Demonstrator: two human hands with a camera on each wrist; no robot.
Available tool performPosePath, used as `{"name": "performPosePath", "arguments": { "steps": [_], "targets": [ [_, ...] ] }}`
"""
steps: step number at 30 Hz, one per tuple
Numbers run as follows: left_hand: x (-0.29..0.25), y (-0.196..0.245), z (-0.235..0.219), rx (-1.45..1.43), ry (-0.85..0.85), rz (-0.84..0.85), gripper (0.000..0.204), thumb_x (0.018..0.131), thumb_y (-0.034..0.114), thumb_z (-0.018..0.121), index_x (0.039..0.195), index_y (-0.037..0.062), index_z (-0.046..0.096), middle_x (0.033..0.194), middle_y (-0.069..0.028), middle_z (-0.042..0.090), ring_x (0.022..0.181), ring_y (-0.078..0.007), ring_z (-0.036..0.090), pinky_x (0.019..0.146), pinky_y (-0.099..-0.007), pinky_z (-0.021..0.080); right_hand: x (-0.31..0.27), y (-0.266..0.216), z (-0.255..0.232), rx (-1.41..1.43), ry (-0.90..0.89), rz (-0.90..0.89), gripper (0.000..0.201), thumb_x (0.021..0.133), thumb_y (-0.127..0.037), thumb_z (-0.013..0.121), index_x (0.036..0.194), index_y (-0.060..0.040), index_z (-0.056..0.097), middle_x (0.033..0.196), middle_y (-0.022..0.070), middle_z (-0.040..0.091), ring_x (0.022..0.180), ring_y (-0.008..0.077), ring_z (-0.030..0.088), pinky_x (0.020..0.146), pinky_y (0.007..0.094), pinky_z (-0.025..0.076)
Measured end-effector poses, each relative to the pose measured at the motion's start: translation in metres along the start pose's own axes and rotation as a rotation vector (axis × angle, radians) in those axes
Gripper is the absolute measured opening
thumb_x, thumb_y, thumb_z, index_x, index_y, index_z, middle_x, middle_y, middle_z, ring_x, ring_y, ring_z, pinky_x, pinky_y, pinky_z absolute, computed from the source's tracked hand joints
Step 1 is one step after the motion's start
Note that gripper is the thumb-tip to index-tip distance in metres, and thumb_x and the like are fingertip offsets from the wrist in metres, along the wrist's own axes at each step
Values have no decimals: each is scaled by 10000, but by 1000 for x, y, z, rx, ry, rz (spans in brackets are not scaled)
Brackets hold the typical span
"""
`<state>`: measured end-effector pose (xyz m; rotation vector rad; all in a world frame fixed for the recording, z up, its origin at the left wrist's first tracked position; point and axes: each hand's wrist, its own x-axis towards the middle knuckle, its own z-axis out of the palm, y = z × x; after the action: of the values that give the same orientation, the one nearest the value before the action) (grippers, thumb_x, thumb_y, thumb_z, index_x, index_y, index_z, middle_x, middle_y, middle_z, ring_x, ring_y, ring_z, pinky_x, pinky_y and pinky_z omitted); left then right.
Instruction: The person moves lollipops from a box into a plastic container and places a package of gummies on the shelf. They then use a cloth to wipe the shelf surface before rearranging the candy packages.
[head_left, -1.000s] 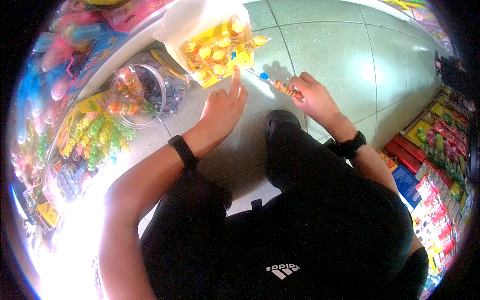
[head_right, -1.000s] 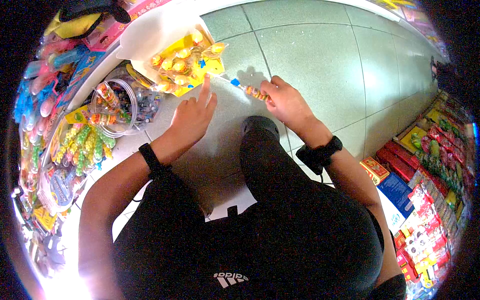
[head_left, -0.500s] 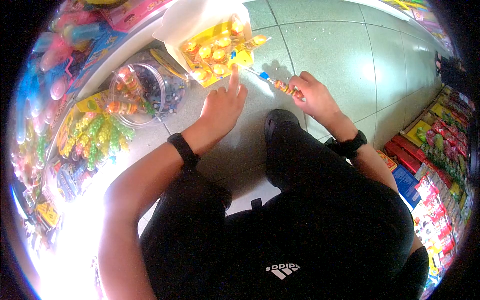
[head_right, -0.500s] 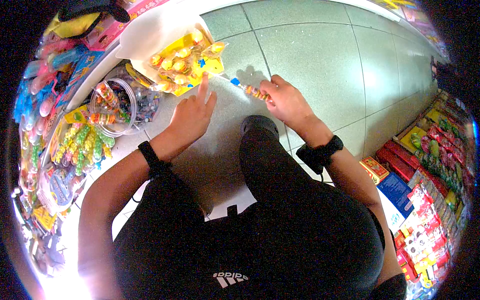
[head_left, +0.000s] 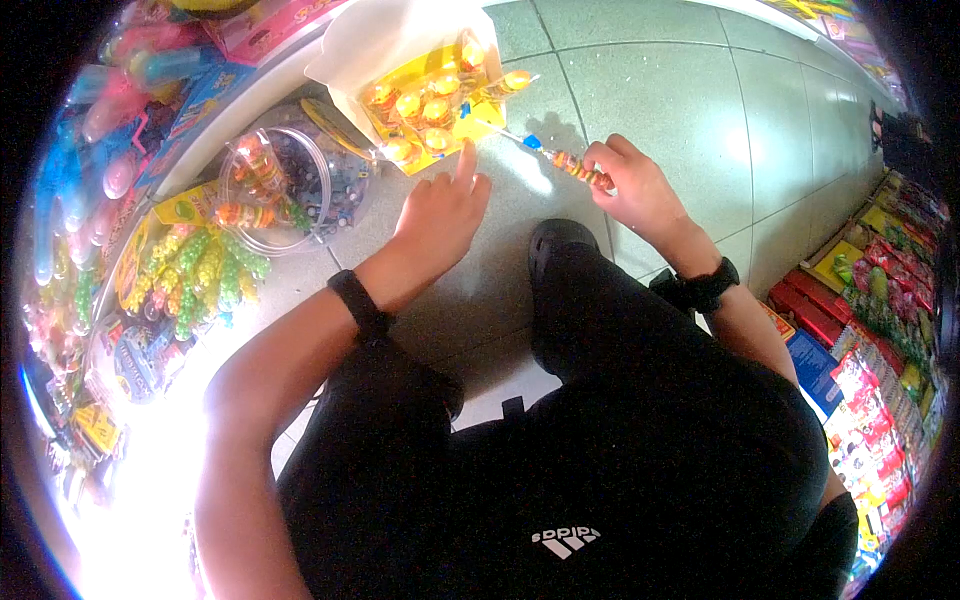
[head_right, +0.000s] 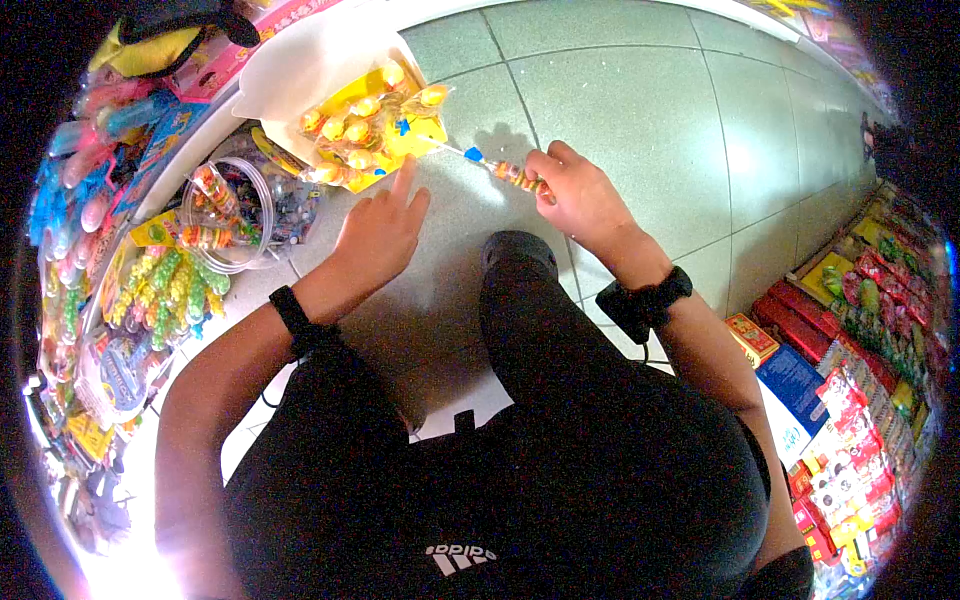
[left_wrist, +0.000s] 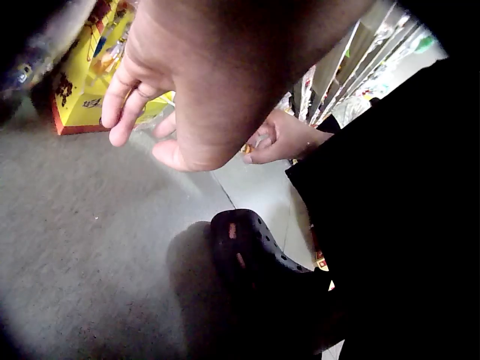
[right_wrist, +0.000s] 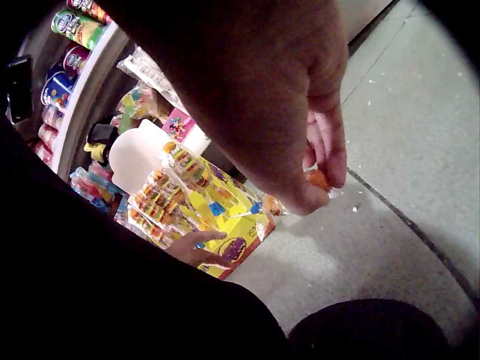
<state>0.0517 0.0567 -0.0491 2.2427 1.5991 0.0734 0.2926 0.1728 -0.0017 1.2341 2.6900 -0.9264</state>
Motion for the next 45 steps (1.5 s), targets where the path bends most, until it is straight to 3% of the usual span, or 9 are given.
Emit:
{"name": "performPosePath", "arguments": {
  "steps": [7,17,20,30,33,35,38,42,45],
  "targets": [
    [-8,-1,-3,17,-81,-24,343,775,63,541,1105,-32,531,1380,-308,342,757,-297,632,688,-433,540,5,-7,-18,50,55,-106,218,743,-38,605,956,-84,616,820,117,605,765,306,602,696,388,504],
    [-12,-5,6,2,59,28,232,762,46,550,976,-35,513,1372,-323,336,679,-288,605,628,-424,540,43,-72,-77,222,288,-294,179,843,-56,603,1021,-65,620,823,111,612,707,221,635,632,316,524],
    [-11,-4,6,12,66,29,232,763,46,550,977,-35,514,1368,-323,341,667,-288,604,618,-421,540,53,-73,-72,91,211,-260,191,861,-12,602,1046,-58,623,886,74,638,786,171,662,742,276,545],
    [-9,-7,7,20,44,39,228,785,54,534,1000,-22,521,1376,-314,344,656,-291,618,611,-432,539,26,26,-7,35,123,19,152,831,-27,581,981,-29,607,843,109,632,778,216,635,702,313,525],
    [-8,-6,6,12,17,13,245,779,57,536,1010,-22,523,1372,-314,352,654,-293,618,629,-434,538,13,47,4,87,108,92,165,773,-109,614,920,-36,615,804,140,632,722,291,624,664,369,510],
    [-8,-5,7,12,22,16,247,775,55,540,1008,-24,522,1372,-315,353,652,-294,618,627,-432,537,4,46,8,100,-96,191,237,789,-163,666,981,-38,609,882,123,610,801,243,606,722,336,501],
    [-9,-8,10,0,48,24,250,767,54,545,1002,-28,520,1374,-317,352,650,-294,619,621,-427,535,0,35,31,-55,-4,85,365,724,-288,721,969,-43,606,919,139,585,877,291,599,793,375,486],
    [-10,-7,8,-27,73,41,256,761,52,545,1003,-29,521,1376,-317,350,650,-295,618,623,-421,533,9,38,53,-189,77,-97,332,745,-237,732,1008,-85,598,899,107,574,891,306,580,815,391,477],
    [-8,-5,3,-4,13,6,258,762,46,542,1007,-31,520,1382,-316,341,653,-303,613,639,-430,531,13,34,40,-79,-52,-46,272,754,-203,737,961,-80,612,834,84,609,840,265,612,779,372,496]
  ]
}}
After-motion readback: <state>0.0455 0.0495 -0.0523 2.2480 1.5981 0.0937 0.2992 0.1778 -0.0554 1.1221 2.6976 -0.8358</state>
